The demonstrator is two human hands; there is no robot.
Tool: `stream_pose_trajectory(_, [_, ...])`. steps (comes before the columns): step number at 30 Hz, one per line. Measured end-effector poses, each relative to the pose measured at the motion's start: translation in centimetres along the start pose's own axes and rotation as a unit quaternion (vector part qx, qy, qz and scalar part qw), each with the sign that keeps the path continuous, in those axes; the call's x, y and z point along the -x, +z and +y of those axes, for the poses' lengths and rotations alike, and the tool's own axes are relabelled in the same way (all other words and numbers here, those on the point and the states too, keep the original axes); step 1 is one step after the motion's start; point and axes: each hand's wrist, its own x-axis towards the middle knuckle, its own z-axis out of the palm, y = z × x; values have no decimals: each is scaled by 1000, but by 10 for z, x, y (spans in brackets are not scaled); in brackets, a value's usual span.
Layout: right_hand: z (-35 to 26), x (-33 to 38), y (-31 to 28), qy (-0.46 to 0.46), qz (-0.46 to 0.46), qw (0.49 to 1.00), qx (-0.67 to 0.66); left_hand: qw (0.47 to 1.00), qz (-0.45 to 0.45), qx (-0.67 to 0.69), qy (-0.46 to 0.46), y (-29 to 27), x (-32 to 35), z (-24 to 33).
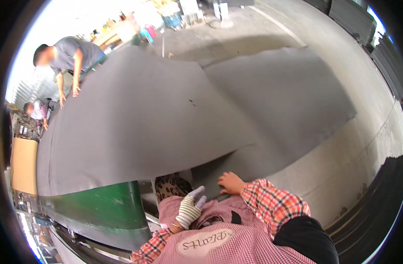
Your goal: The recorder and a coworker are pulling large grey foam or rubber sheets from a machine and stacking them on a pile.
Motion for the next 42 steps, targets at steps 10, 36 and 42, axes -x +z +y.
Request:
stream_pose_trajectory(10, [5, -9, -9, 152, 123, 979, -60, 973, -59, 129, -179, -2, 13, 10])
stream_pose_trajectory(36, [103, 99, -21, 625, 387, 677, 19, 867, 6, -488, -103, -45, -309, 6])
stream_pose_trajectory(42, [176, 138, -28, 618, 517, 276, -524, 817, -37, -524, -237, -80, -287, -19])
